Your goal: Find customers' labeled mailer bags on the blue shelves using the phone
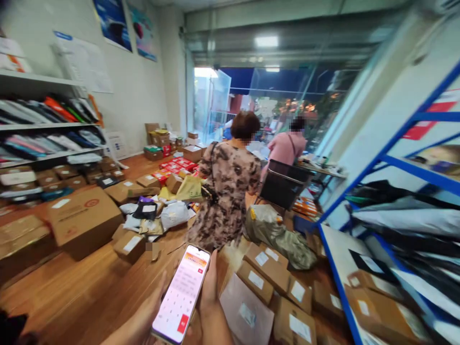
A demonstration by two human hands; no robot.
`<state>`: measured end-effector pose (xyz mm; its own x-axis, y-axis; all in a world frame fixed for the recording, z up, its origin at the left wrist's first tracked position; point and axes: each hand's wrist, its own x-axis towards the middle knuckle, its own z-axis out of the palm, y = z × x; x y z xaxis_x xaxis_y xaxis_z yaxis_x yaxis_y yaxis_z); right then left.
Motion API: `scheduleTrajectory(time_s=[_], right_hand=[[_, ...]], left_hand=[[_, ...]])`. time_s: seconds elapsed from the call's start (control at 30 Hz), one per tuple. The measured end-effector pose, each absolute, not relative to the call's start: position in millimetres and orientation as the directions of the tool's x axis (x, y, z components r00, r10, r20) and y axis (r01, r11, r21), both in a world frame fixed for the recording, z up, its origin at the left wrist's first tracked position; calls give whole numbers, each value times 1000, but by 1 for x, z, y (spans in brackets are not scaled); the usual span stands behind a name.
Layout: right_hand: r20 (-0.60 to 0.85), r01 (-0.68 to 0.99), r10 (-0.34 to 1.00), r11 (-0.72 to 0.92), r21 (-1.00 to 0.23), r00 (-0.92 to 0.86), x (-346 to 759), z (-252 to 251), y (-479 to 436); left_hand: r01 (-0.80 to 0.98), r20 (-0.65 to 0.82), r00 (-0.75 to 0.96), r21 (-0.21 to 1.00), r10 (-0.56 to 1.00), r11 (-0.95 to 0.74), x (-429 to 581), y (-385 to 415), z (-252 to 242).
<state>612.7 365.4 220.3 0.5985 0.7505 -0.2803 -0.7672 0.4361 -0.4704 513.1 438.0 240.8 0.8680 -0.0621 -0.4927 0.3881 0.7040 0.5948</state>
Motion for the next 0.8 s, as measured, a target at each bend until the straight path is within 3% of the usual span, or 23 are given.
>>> scheduleTrajectory(time_s=[0.27, 0.5, 0.8], right_hand=[[-170, -801, 880, 305, -515, 444, 598, 239, 434], [-64, -807, 923, 297, -510, 379, 567, 248, 473], [-59, -811, 925, 296, -505, 374, 551, 241, 500]], left_hand=[[239, -487, 856, 667, 171, 705, 484, 477, 251], [213, -471, 859, 687, 202, 695, 453, 516, 257], [145, -442, 869, 657, 222, 740, 433, 542, 247]])
